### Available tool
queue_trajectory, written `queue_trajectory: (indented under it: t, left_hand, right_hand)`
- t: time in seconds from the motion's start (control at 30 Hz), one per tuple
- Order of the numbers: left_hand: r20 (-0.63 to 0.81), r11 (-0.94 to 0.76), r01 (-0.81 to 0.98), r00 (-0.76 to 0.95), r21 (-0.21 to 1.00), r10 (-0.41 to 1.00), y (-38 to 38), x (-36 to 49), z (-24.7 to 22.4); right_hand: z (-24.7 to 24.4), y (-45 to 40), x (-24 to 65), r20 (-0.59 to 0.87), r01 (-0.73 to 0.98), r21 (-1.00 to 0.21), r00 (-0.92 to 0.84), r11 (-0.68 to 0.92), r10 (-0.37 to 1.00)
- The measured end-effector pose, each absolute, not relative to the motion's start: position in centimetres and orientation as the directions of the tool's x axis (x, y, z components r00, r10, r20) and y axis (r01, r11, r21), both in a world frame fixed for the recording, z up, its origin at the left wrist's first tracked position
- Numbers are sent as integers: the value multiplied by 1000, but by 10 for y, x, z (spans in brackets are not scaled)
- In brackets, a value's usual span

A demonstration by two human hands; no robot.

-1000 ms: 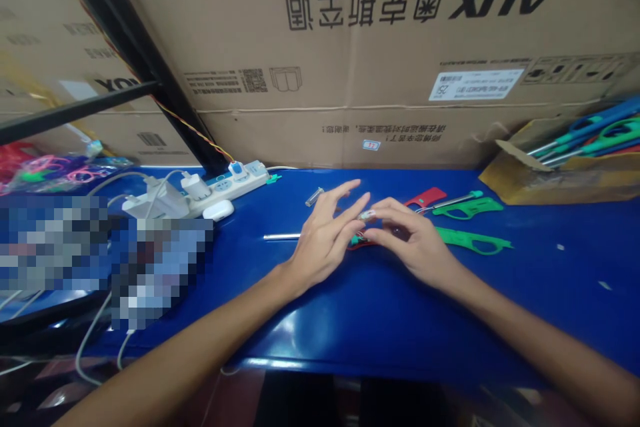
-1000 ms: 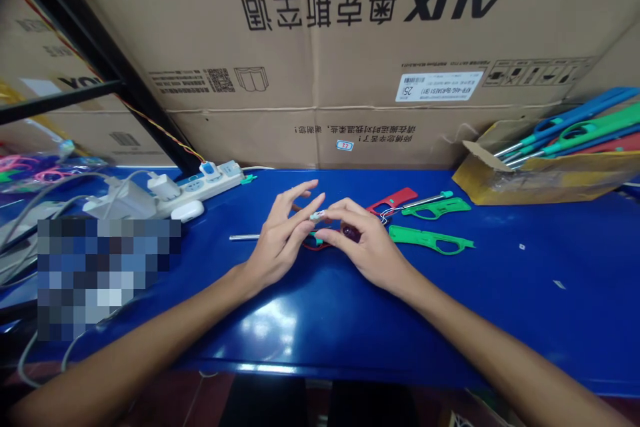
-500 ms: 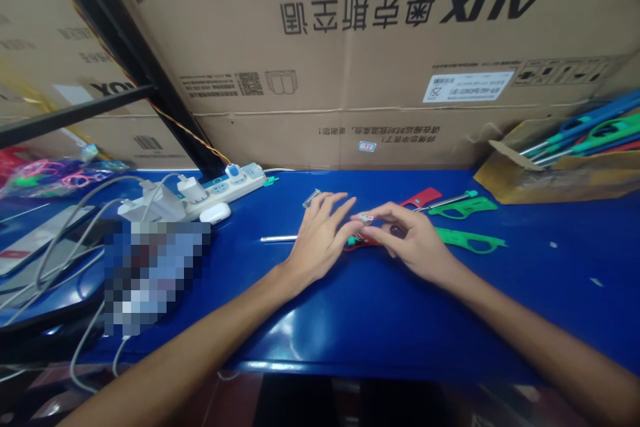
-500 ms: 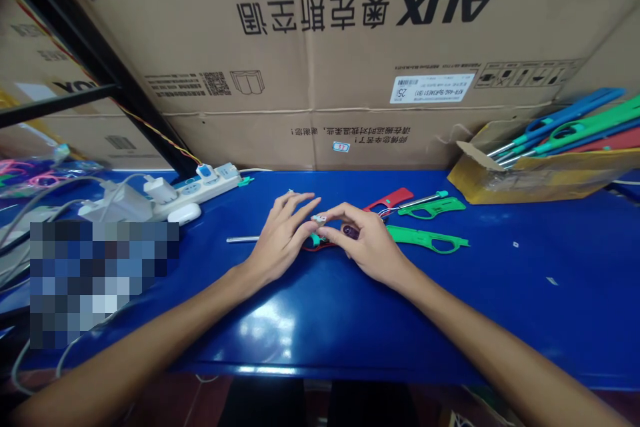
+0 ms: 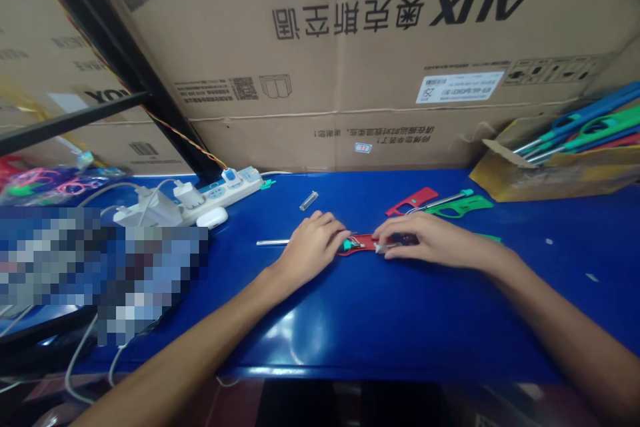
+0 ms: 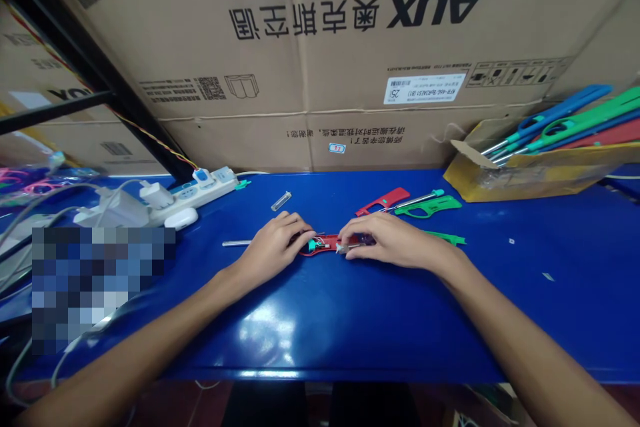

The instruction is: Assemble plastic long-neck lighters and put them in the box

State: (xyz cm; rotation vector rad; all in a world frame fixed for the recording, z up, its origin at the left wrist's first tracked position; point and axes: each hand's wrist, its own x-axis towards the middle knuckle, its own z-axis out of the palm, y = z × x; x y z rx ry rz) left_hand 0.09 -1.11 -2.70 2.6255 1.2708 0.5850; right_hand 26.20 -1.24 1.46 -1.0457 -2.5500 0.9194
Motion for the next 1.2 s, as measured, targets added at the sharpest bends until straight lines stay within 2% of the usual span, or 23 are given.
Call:
queue_trajectory:
  t: [0.13, 0.37, 0.47, 0.57, 0.67, 0.8, 0.97, 1.2]
  left_hand:
    - [264, -607, 710, 546, 358, 795, -10, 1, -26]
    - [175, -504, 680, 494, 533, 852, -4, -1, -31]
    - [211, -508, 653, 480, 562, 851, -4, -1, -31]
    - [283, -526, 606, 454, 597, 845, -5, 0, -30]
    - [287, -525, 551, 463, 648, 839, -8, 3, -29]
    - [307, -562, 515, 498, 647, 811, -9, 5, -29]
    - [356, -621, 476, 535, 623, 766, -8, 4, -31]
    - [355, -608, 499, 512, 618, 782, -7, 4, -35]
  right_hand:
    - [12, -19, 254, -35, 539, -642, -731, 545, 681]
    - [12, -27, 247, 13, 511, -611, -758, 605, 653]
    - [12, -26, 250, 5, 528, -595, -751, 605, 660]
    - [12, -24, 254, -9, 594, -535, -716, 602, 698]
    - [11, -22, 260, -14, 663, -439, -680, 607, 733]
    - [8, -20, 261, 24, 682, -382, -668, 624, 744]
    - [-1, -21, 249, 167, 691, -339, -623, 638, 764]
    - [-10, -21, 241, 258, 699, -292, -600, 653, 758]
